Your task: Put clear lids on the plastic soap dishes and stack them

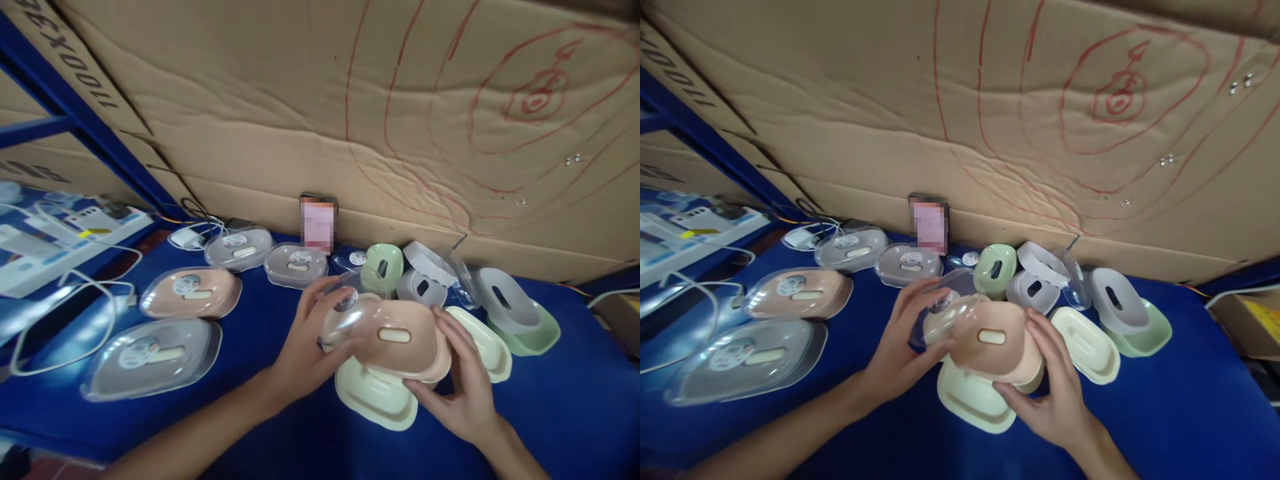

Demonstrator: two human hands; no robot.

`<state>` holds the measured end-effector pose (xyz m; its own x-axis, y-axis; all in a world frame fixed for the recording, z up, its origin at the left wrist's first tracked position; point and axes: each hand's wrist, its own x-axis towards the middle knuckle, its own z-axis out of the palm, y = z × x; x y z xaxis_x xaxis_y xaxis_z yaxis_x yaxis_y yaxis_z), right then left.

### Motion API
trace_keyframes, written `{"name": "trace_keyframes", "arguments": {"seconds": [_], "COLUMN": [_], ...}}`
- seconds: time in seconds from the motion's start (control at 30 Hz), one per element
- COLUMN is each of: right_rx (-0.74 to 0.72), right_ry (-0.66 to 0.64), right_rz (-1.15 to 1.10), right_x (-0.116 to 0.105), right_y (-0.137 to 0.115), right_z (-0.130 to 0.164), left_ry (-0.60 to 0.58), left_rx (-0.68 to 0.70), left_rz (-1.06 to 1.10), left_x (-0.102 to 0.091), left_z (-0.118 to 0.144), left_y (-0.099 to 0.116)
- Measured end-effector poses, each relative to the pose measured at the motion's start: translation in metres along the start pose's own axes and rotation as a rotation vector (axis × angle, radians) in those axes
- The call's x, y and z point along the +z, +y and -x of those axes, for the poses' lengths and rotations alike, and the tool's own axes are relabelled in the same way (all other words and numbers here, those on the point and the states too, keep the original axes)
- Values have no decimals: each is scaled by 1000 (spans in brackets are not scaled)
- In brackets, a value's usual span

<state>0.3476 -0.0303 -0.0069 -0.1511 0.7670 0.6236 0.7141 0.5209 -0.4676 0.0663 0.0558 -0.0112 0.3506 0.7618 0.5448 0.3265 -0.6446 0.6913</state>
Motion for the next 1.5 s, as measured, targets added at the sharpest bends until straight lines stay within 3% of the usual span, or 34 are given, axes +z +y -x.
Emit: {"name": "trace_keyframes", "arguments": {"seconds": [0.13,0.5,0.7,0.9,1.2,1.33,1.5], "right_rx": [-51,-88,-90,-107,-42,10,50], "right_ry": [52,64,78,141,366,322,173], "right_rz": [34,35,-7,-37,10,-11,-81], "right_x": [-1,-5,-2,2,-1,5,18], "right_y": [5,15,23,21,19,15,6], "right_z": [-2,-1,-4,-4,-7,-7,-1], "left_ry": [-61,-245,-201,-167,-97,-111,-241], "left_rx": [-5,-24,-119,-120,-86,-16,155], "left_rz": [-144,-15,82,122,52,66,83], "left_x": [1,3,6,7,8,8,6], "left_z": [-6,-3,-2,-2,-2,1,4], "left_y": [-9,-24,-21,-19,-21,-19,-20]}}
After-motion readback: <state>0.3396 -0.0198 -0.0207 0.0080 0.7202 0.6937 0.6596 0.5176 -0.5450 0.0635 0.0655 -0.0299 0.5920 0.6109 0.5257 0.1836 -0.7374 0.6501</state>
